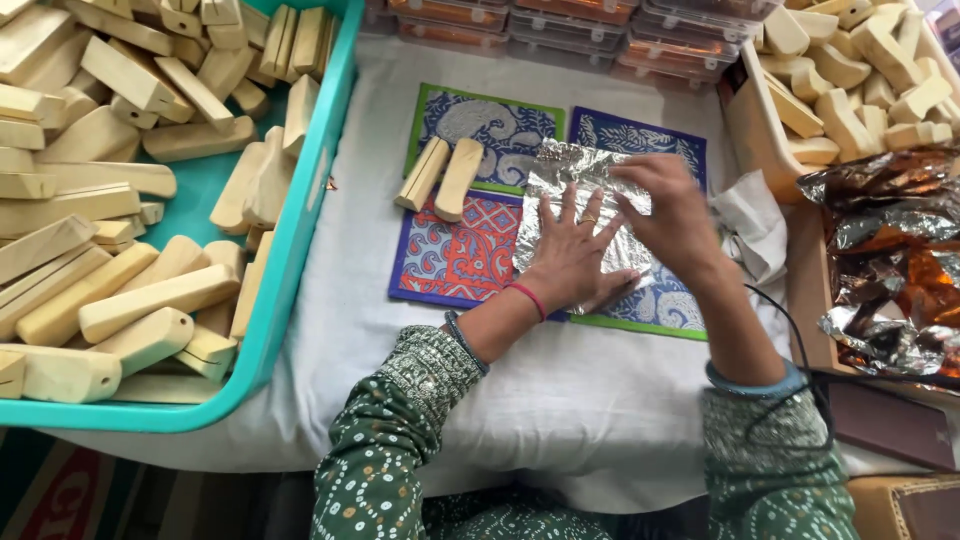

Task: The person wipes wooden blocks with a white cloth and then wraps them in copper foil. They place the wrapped blocks into a clear plastic container and stack it with others. The person also handles a roll of foil and a pile of foil scraps.

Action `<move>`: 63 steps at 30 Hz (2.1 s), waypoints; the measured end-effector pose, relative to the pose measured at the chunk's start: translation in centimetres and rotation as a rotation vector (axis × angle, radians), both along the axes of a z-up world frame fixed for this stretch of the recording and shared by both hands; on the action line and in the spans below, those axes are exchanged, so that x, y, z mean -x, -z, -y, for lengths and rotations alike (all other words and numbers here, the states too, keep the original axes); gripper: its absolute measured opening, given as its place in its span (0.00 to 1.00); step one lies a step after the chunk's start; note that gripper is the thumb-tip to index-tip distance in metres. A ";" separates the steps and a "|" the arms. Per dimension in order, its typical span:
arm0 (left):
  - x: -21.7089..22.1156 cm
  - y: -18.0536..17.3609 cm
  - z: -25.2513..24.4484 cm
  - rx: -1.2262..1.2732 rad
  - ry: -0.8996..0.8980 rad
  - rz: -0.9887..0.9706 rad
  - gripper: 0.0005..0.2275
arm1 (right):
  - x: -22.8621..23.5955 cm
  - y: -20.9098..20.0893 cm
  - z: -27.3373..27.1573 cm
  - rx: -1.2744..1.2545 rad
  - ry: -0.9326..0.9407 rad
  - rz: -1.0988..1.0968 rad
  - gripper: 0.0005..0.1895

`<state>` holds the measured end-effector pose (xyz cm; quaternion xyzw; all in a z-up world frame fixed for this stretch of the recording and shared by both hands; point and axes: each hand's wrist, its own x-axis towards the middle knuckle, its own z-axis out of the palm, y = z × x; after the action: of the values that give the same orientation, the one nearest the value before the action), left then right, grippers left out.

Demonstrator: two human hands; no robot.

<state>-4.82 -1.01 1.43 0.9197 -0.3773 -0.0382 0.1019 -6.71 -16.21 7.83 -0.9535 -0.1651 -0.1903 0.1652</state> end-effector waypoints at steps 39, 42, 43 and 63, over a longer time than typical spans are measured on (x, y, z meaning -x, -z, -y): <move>-0.4 0.4 0.5 0.039 0.030 0.002 0.40 | -5.2 6.3 2.5 0.127 0.097 -0.044 0.22; -0.3 1.3 0.8 0.103 0.007 0.052 0.39 | -5.7 7.3 3.3 0.050 0.069 -0.008 0.21; -0.4 1.2 0.8 0.096 0.012 0.054 0.39 | -5.8 7.4 3.4 0.043 0.073 -0.006 0.21; -0.4 2.0 -0.3 0.185 0.071 0.231 0.16 | -5.7 8.3 3.6 -0.032 0.042 -0.061 0.21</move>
<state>-4.46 -0.76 -0.55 0.8908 -0.4206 0.0991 0.1408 -1.02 -19.84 -0.43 -0.9594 -0.1369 -0.1673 0.1813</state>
